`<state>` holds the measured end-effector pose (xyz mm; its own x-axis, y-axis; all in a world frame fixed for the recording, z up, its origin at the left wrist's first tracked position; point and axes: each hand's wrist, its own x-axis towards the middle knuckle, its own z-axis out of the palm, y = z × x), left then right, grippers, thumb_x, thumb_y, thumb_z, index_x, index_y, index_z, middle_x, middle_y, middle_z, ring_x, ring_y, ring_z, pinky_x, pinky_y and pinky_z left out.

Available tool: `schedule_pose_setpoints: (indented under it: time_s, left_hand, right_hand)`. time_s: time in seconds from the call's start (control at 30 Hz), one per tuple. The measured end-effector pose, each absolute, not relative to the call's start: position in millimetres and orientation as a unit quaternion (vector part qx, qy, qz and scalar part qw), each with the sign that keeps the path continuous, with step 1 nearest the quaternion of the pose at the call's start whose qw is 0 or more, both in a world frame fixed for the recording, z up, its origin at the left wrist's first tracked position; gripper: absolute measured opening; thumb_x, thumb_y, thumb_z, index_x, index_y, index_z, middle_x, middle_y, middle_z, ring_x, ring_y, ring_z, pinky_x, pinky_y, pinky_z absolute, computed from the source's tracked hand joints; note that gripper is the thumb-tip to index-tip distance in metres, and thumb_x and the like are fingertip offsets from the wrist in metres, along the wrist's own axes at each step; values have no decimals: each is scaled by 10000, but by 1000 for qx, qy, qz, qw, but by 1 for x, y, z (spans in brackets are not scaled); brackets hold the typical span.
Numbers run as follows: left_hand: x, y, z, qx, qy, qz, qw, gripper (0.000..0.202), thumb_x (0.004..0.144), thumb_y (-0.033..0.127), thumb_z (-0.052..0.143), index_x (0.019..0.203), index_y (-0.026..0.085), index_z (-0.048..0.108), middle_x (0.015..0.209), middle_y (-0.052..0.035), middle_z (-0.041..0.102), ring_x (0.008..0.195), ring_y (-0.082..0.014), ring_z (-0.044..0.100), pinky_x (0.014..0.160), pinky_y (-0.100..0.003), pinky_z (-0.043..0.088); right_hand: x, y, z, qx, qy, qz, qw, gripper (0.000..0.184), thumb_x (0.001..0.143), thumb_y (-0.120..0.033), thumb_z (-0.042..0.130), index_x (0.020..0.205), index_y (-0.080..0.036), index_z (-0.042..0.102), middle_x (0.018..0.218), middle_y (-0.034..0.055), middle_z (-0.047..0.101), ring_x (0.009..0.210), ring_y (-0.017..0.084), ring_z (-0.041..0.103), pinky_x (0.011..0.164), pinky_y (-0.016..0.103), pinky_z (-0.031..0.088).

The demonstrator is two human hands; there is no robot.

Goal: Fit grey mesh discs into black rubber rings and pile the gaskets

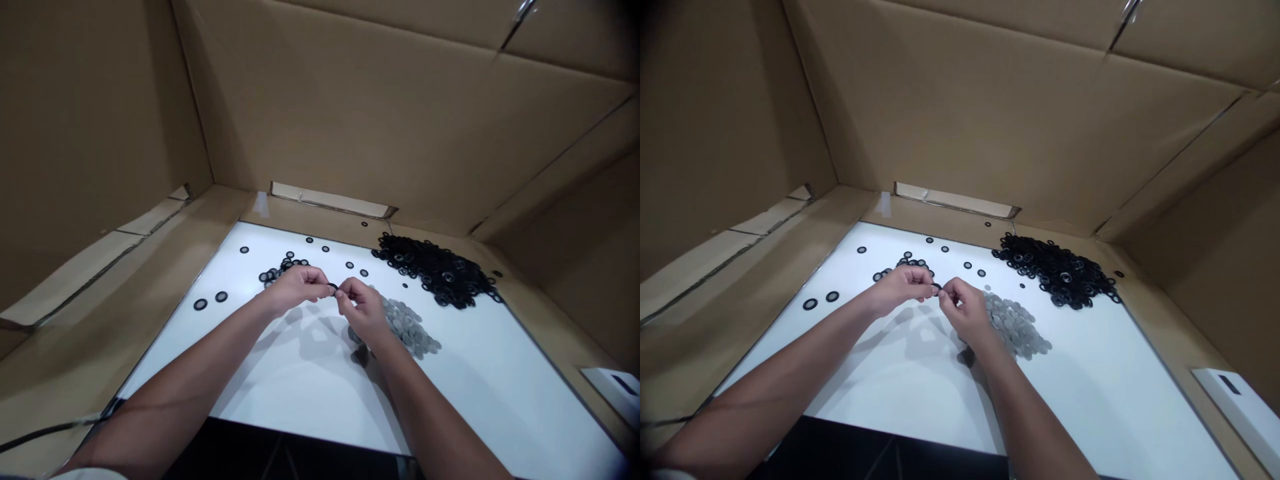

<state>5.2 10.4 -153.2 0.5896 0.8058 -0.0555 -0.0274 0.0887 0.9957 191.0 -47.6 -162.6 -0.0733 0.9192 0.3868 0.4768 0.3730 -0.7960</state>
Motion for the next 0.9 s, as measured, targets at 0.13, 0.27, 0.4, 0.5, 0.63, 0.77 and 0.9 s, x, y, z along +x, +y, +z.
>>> schedule_pose_setpoints:
  time_s: [0.13, 0.27, 0.4, 0.5, 0.63, 0.77, 0.9]
  left_hand:
    - [4, 12, -151, 590, 310, 309, 678, 268, 742, 375, 817, 722, 166, 650, 711, 25, 582, 675, -112, 529, 678, -277, 445]
    - [3, 11, -149, 584, 287, 307, 694, 287, 739, 407, 833, 744, 163, 684, 742, 6, 614, 697, -119, 550, 680, -275, 460]
    - [4, 11, -148, 575, 280, 312, 703, 316, 770, 454, 810, 848, 159, 729, 814, -38, 666, 767, -144, 597, 713, -285, 480]
    - [3, 11, -149, 569, 277, 316, 707, 336, 781, 463, 802, 892, 155, 727, 841, -55, 677, 787, -151, 611, 718, -284, 487]
    - [3, 13, -151, 569, 275, 326, 703, 311, 799, 448, 793, 872, 157, 709, 802, -32, 655, 760, -135, 598, 688, -261, 481]
    - [3, 15, -154, 574, 277, 328, 698, 289, 815, 428, 780, 868, 152, 712, 788, -26, 651, 750, -131, 597, 672, -254, 480]
    - [3, 15, -154, 573, 269, 323, 703, 293, 812, 425, 781, 879, 149, 710, 790, -33, 655, 764, -140, 608, 667, -256, 490]
  right_hand:
    - [193, -48, -163, -491, -691, 288, 444, 234, 969, -336, 504, 760, -230, 509, 599, -27, 566, 535, 137, 448, 542, 270, 365]
    - [195, -48, -165, -485, -687, 308, 445, 260, 1001, -366, 478, 782, -230, 514, 605, -29, 580, 518, 131, 435, 536, 267, 363]
    - [197, -46, -168, -491, -666, 310, 467, 274, 1004, -406, 474, 794, -235, 508, 614, -21, 588, 534, 142, 466, 544, 272, 387]
    - [198, -44, -171, -495, -651, 311, 484, 267, 1007, -423, 463, 819, -238, 502, 619, -20, 590, 544, 149, 477, 545, 275, 398]
    - [198, -45, -172, -492, -653, 318, 479, 265, 1007, -420, 478, 817, -238, 503, 625, -24, 595, 548, 146, 478, 554, 272, 400]
    - [196, -46, -170, -487, -663, 318, 470, 282, 1007, -419, 479, 796, -235, 513, 625, -20, 606, 549, 146, 481, 560, 275, 396]
    - [195, -45, -169, -491, -667, 311, 467, 294, 1009, -426, 470, 795, -233, 528, 612, -20, 601, 549, 150, 495, 565, 279, 404]
